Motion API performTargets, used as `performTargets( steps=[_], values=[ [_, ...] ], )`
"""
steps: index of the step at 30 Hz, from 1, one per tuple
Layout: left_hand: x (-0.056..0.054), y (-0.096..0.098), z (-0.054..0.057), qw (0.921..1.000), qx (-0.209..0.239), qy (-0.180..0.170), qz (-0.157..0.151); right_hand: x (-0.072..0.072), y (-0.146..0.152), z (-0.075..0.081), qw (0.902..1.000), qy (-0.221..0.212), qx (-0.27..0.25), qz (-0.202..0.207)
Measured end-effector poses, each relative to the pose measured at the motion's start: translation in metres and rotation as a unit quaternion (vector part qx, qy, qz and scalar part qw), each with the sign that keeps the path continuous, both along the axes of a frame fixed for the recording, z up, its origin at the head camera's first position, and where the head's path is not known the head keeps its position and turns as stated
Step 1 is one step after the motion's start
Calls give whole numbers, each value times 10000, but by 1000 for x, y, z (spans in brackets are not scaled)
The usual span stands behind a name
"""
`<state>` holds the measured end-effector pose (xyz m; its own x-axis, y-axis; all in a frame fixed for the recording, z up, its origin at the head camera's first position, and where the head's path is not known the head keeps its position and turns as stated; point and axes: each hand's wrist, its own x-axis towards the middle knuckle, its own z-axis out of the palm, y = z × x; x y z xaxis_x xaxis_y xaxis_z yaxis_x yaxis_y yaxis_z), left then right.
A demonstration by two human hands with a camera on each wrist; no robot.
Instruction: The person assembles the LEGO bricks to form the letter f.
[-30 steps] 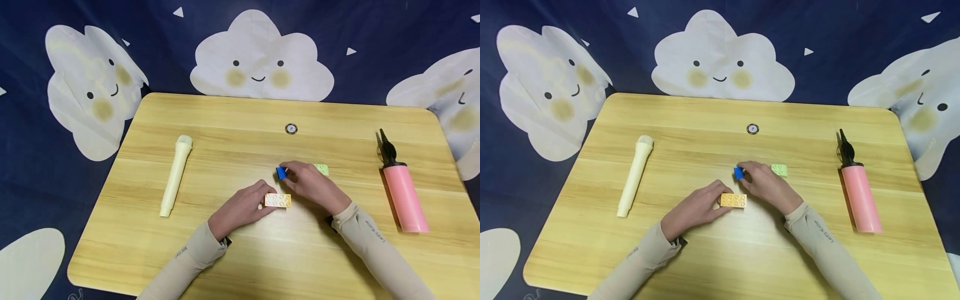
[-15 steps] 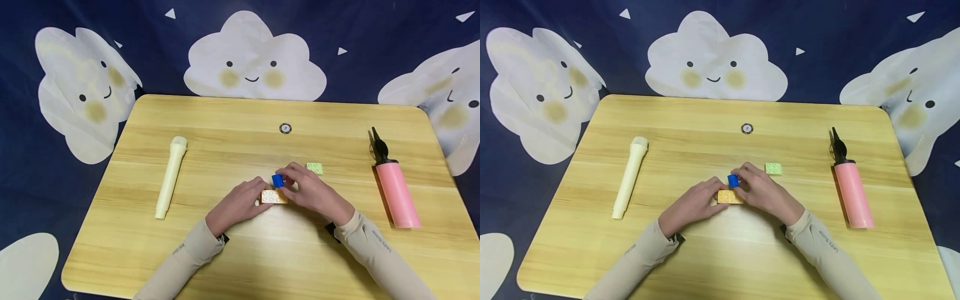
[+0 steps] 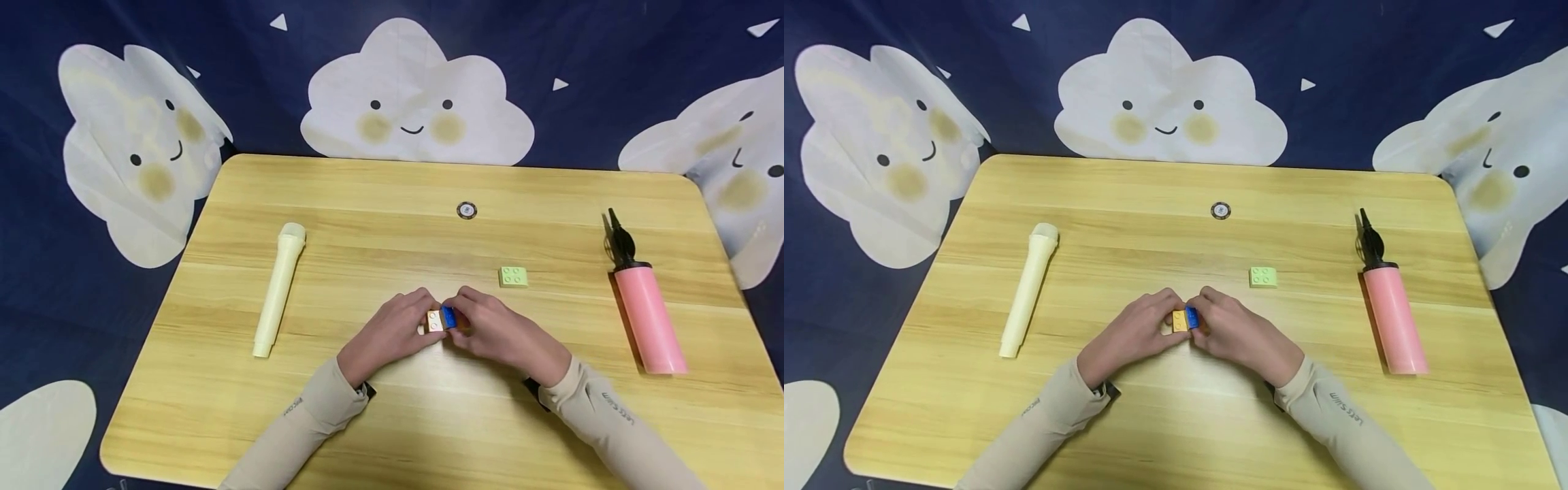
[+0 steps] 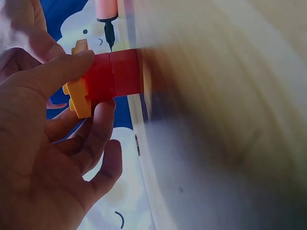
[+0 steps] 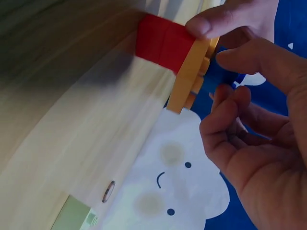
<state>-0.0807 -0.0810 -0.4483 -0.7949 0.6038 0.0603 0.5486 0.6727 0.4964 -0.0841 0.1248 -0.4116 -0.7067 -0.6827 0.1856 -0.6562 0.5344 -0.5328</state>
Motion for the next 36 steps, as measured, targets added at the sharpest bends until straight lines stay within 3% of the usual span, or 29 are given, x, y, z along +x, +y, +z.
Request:
performTargets(
  steps=[12,25,36],
  values=[
    [2,1,-1,10000,18,81,-31,8,-10,2,9992,6,288,-263],
    [3,-1,-2,9998,70,194,24,10,-16,5,9969,474,593,-225],
    [2,2,-1,9997,153,200,-33,9,-15,10,9956,100,906,-214]
  ],
)
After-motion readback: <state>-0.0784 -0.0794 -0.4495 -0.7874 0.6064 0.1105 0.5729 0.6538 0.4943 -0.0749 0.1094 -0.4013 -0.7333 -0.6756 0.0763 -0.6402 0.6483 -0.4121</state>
